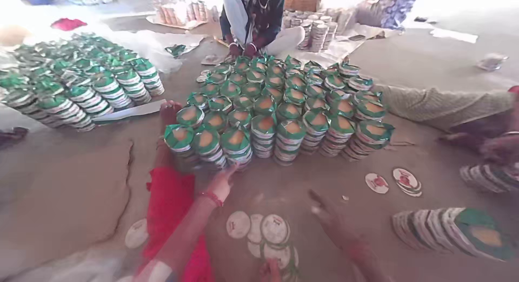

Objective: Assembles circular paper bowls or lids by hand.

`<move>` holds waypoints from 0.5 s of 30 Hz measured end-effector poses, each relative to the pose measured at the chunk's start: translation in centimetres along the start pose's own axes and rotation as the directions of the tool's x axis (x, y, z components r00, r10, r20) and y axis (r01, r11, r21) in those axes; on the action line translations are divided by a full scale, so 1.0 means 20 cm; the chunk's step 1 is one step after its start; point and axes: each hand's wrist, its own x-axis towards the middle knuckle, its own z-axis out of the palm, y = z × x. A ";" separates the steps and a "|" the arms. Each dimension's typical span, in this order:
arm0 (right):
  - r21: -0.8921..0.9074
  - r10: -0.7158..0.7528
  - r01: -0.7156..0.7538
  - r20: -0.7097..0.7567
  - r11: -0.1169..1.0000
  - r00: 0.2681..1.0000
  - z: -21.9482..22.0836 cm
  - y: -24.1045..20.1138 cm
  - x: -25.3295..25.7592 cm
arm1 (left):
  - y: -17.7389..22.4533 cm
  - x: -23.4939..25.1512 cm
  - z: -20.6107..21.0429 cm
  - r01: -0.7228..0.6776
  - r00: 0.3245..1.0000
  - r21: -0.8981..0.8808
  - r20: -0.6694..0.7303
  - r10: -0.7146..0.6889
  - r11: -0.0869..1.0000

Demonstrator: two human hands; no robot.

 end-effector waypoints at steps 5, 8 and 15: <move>0.391 0.001 -0.055 0.138 0.919 0.990 0.48 -0.07 0.84 | 0.15 -0.03 -0.06 0.010 0.995 -0.163 -0.092 -0.025 0.987; 0.443 0.024 -0.105 0.184 0.890 0.983 0.66 -0.12 1.11 | 0.16 0.09 -0.11 0.061 0.998 -0.374 -0.005 -0.068 0.925; 0.527 0.108 -0.171 0.149 0.832 0.983 0.73 -0.18 1.17 | -0.36 0.82 -0.08 0.116 0.992 -0.597 0.110 -0.063 0.794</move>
